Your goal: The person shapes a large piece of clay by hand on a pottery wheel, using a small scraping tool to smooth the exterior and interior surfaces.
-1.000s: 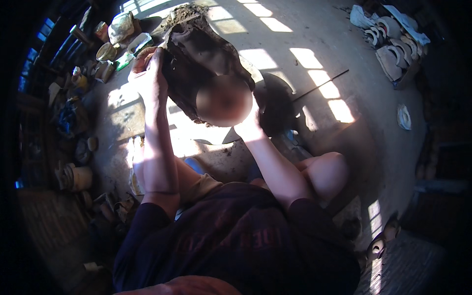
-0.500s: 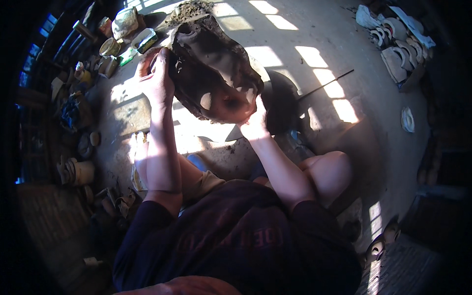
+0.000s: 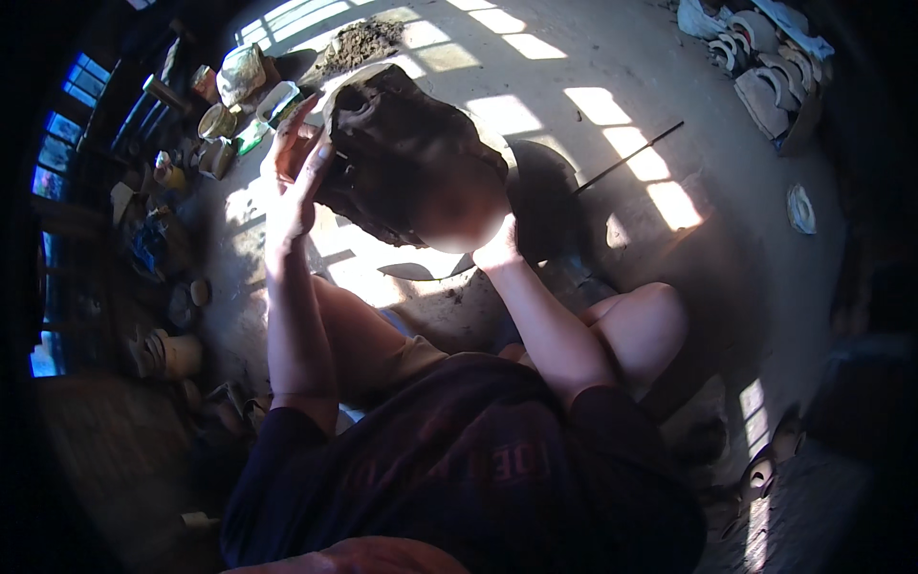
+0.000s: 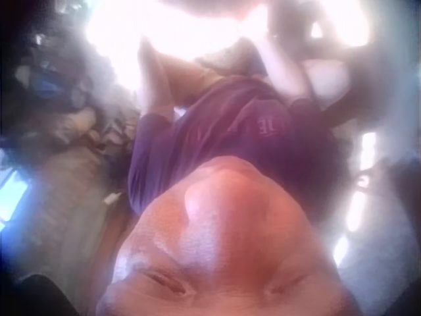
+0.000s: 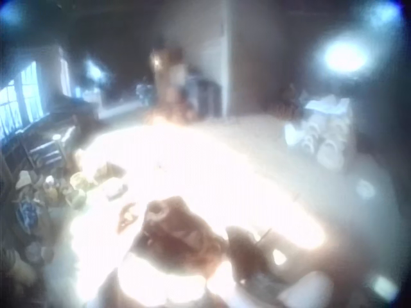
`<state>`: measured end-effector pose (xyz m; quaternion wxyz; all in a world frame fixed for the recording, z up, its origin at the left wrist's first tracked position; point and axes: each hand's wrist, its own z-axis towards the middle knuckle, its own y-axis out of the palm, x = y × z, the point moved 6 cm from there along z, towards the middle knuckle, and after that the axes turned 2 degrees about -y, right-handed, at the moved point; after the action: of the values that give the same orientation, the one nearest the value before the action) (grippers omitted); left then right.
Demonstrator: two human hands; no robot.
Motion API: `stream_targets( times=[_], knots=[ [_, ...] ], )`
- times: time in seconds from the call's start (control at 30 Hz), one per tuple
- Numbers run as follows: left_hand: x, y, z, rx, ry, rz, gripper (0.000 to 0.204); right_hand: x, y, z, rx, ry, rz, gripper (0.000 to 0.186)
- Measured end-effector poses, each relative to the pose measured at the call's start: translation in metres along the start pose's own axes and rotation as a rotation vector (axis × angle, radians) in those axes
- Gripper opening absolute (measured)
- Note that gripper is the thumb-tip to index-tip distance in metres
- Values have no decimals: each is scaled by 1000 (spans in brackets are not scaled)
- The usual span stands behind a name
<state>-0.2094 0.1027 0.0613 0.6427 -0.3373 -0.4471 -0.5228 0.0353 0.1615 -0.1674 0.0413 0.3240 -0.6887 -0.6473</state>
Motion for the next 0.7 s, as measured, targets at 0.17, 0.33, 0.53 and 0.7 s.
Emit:
stream_targets(
  times=[0.17, 0.33, 0.53, 0.7],
  knots=[
    [44, 18, 26, -276, -19, 354, 73, -2, 3, 0, 6, -38, -32, 59],
    [62, 54, 66, -304, -119, 523, 84, 2, -11, -5, 105, 14, -1, 57],
    [57, 77, 68, -370, -26, 826, 45, -9, -17, 3, 76, -74, -64, 56],
    [64, 79, 60, -370, 63, 932, 37, -17, 37, -12, -49, 9, 144, 53]
  ],
)
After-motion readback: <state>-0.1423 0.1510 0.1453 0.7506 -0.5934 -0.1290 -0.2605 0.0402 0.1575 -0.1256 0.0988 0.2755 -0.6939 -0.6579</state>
